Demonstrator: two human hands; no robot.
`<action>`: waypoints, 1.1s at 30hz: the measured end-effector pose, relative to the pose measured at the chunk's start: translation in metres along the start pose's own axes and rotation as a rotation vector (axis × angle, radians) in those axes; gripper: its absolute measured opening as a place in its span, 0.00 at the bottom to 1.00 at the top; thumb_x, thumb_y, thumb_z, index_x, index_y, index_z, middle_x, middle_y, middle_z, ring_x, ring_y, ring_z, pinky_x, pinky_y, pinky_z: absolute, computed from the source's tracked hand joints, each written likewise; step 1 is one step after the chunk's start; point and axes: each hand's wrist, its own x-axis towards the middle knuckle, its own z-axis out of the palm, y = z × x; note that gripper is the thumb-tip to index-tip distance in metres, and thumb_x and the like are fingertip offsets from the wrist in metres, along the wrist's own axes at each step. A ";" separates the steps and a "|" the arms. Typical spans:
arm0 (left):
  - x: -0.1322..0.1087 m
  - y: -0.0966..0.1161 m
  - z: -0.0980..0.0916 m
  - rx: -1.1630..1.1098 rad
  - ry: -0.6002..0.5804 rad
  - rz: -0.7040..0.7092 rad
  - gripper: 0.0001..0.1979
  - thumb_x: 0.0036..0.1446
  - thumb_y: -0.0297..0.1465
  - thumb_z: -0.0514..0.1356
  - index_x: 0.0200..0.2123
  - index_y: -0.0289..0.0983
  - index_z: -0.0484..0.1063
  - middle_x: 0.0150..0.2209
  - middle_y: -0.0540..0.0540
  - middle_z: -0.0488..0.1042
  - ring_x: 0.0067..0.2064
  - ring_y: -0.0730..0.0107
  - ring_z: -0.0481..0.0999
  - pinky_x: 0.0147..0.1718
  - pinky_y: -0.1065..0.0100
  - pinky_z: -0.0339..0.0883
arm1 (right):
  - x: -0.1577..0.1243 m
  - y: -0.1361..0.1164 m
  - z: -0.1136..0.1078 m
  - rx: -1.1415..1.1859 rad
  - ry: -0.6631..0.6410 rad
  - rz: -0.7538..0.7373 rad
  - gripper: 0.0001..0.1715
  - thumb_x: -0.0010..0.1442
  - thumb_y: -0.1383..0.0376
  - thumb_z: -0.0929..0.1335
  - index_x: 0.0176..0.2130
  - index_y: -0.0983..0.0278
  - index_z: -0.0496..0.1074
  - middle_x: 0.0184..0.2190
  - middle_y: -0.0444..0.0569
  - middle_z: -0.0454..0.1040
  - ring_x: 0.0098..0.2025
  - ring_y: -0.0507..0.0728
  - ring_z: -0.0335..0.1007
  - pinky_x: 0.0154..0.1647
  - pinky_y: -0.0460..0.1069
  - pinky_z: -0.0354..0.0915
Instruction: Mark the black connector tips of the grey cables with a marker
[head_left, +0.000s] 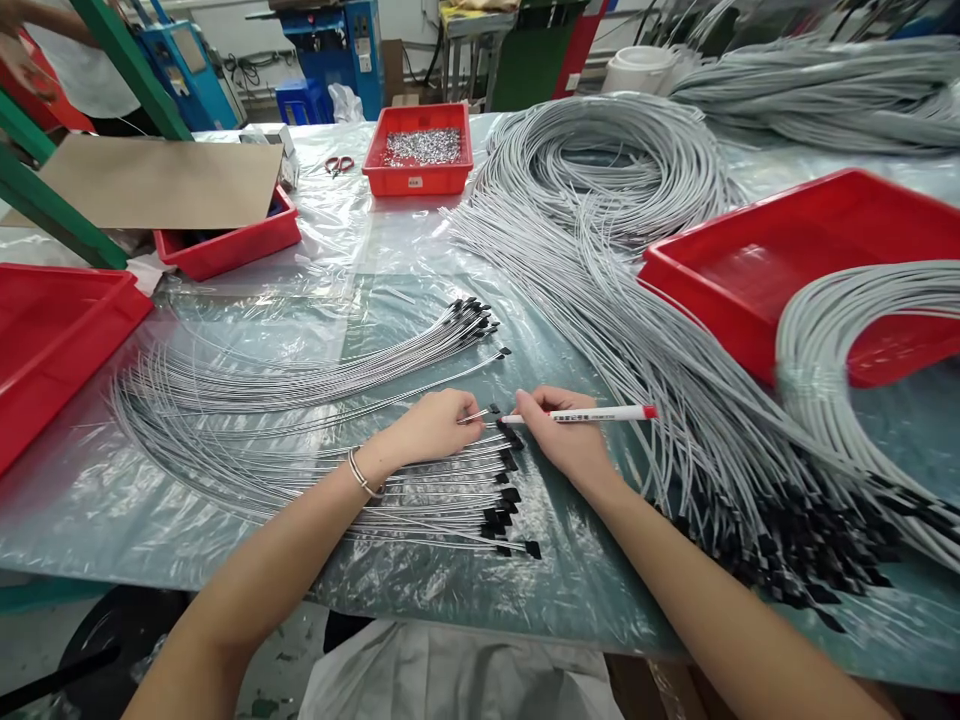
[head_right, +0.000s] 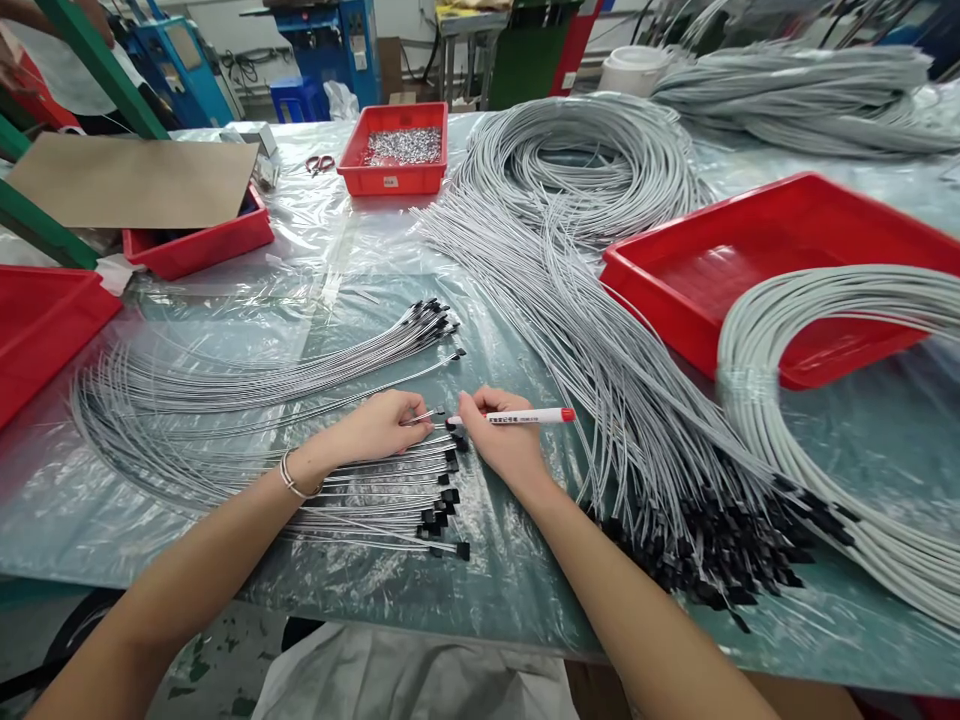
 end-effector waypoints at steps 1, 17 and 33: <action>0.000 -0.001 0.001 0.013 0.010 0.009 0.18 0.49 0.46 0.48 0.28 0.36 0.63 0.21 0.51 0.66 0.21 0.83 0.60 0.21 0.76 0.48 | 0.000 0.000 0.001 -0.030 -0.009 0.000 0.20 0.54 0.59 0.64 0.18 0.70 0.64 0.16 0.45 0.58 0.21 0.48 0.51 0.22 0.45 0.50; 0.001 0.001 -0.001 0.056 0.015 0.030 0.16 0.48 0.44 0.49 0.27 0.36 0.65 0.21 0.53 0.66 0.21 0.84 0.59 0.21 0.76 0.49 | -0.002 -0.006 0.002 -0.119 -0.001 -0.027 0.21 0.52 0.60 0.63 0.15 0.69 0.55 0.14 0.44 0.52 0.19 0.47 0.46 0.20 0.44 0.46; -0.009 0.000 -0.015 -0.017 -0.080 0.141 0.23 0.52 0.46 0.44 0.19 0.32 0.60 0.17 0.52 0.58 0.19 0.87 0.49 0.21 0.75 0.45 | -0.002 0.009 -0.013 0.404 0.241 0.021 0.20 0.52 0.59 0.67 0.18 0.69 0.62 0.15 0.46 0.60 0.18 0.48 0.50 0.20 0.46 0.50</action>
